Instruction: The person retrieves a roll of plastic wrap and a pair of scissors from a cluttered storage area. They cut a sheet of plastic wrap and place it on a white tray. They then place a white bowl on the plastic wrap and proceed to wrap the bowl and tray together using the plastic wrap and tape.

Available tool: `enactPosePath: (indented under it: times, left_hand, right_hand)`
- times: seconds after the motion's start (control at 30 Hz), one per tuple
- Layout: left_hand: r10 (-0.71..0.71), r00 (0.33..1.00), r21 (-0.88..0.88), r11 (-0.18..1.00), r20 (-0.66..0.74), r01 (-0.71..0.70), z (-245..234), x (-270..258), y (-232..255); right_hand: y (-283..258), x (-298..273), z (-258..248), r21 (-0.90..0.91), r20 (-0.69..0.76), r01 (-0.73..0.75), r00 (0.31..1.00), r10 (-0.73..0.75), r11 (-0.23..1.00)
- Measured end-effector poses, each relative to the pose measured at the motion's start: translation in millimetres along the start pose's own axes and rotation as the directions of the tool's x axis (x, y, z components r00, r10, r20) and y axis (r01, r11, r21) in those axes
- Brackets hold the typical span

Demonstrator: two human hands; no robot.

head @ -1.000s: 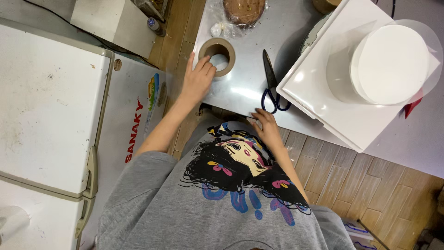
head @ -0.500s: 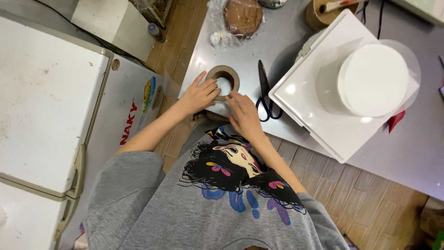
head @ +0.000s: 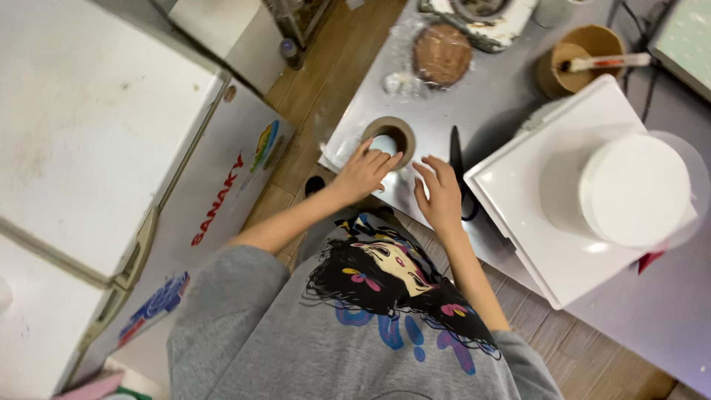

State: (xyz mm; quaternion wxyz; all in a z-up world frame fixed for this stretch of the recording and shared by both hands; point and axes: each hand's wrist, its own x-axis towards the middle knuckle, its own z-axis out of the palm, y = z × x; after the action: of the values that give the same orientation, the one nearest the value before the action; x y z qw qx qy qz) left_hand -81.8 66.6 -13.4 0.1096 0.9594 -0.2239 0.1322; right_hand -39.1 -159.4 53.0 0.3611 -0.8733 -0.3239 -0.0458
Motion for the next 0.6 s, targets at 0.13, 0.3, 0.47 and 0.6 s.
enactPosePath:
  times: [0.13,0.3,0.47,0.6]
  left_hand:
    - [0.227,0.972,0.073,0.972,-0.067,-0.222,-14.2,-4.6,-59.5]
    - [0.388,0.913,0.002,0.92,-0.121,-0.391,-8.7,14.7,-109.2]
    - [0.486,0.843,-0.086,0.852,-0.231,-0.516,-1.8,50.0,-138.7]
    - [0.519,0.824,-0.161,0.814,-0.228,-0.557,-2.7,66.1,-155.4]
  right_hand:
    - [-26.0,-11.2,27.0,-0.05,0.028,0.071,0.997,-0.07,0.996]
    - [-53.2,12.5,68.1,-0.072,0.05,0.081,0.996,-0.077,0.994]
    - [-77.4,42.1,92.7,-0.04,-0.047,-0.249,0.968,0.247,0.968]
    - [-90.6,58.3,97.8,-0.065,-0.105,-0.383,0.921,0.375,0.921]
